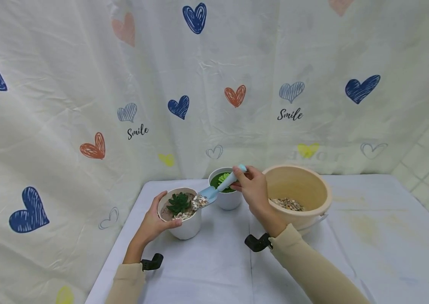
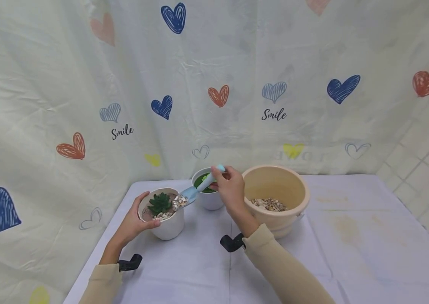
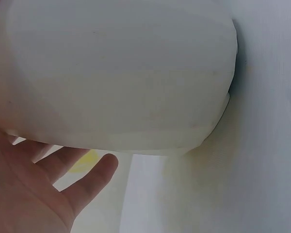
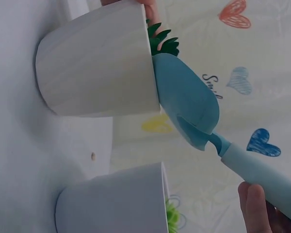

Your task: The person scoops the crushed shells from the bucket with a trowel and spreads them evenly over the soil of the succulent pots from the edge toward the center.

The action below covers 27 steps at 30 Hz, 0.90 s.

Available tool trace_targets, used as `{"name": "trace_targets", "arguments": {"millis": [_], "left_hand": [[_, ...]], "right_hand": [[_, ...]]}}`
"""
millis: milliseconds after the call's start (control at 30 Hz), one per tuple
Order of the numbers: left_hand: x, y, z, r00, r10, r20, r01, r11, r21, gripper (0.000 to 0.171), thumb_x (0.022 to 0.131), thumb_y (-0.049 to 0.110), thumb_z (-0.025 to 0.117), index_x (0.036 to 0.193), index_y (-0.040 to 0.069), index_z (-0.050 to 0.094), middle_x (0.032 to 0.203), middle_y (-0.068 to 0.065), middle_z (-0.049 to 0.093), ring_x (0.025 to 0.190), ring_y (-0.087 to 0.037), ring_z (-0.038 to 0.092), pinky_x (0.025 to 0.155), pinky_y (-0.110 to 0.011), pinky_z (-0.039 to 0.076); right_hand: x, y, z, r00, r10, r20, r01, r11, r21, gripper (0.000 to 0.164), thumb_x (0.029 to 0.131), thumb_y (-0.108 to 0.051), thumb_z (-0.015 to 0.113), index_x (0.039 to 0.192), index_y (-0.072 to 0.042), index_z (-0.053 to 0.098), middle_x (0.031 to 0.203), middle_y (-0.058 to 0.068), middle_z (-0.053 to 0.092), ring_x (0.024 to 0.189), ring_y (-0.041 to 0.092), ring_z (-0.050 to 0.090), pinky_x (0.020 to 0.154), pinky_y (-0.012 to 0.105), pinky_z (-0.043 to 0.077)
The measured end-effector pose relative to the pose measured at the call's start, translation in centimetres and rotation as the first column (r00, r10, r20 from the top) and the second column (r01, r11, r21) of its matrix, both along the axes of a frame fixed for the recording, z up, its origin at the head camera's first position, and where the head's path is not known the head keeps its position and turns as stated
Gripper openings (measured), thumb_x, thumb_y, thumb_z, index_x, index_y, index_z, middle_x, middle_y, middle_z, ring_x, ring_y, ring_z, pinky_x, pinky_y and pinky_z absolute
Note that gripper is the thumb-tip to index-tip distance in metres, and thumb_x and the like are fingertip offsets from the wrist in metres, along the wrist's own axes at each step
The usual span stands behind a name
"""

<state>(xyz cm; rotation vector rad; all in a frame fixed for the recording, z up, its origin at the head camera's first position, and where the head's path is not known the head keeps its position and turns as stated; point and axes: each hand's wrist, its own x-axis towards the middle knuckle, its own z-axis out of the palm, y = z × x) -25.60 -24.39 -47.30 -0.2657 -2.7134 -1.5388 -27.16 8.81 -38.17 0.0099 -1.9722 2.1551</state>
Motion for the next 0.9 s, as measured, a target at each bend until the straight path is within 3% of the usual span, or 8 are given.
{"name": "trace_targets", "arguments": {"millis": [500, 900], "left_hand": [[0.02, 0.06, 0.06, 1.000, -0.013, 0.009, 0.012, 0.999, 0.033, 0.112, 0.075, 0.033, 0.091, 0.161, 0.032, 0.020, 0.163, -0.014, 0.034, 0.148, -0.039, 0.036, 0.110, -0.063, 0.040], [-0.23, 0.02, -0.18, 1.000, -0.019, 0.003, 0.019, 0.998, 0.053, 0.111, 0.077, 0.031, 0.090, 0.162, 0.027, 0.018, 0.164, -0.017, 0.032, 0.148, -0.041, 0.035, 0.113, -0.062, 0.038]], "right_hand": [[0.77, -0.76, 0.51, 0.997, -0.007, -0.073, 0.010, 0.999, 0.037, 0.030, 0.096, -0.028, 0.073, 0.109, -0.001, 0.069, 0.099, 0.015, 0.065, 0.078, 0.023, 0.076, 0.074, 0.031, 0.063], [0.89, -0.80, 0.32, 0.997, -0.003, -0.080, 0.007, 0.999, 0.048, 0.034, 0.096, -0.031, 0.072, 0.111, -0.001, 0.068, 0.102, 0.017, 0.066, 0.080, 0.023, 0.077, 0.074, 0.031, 0.063]]}}
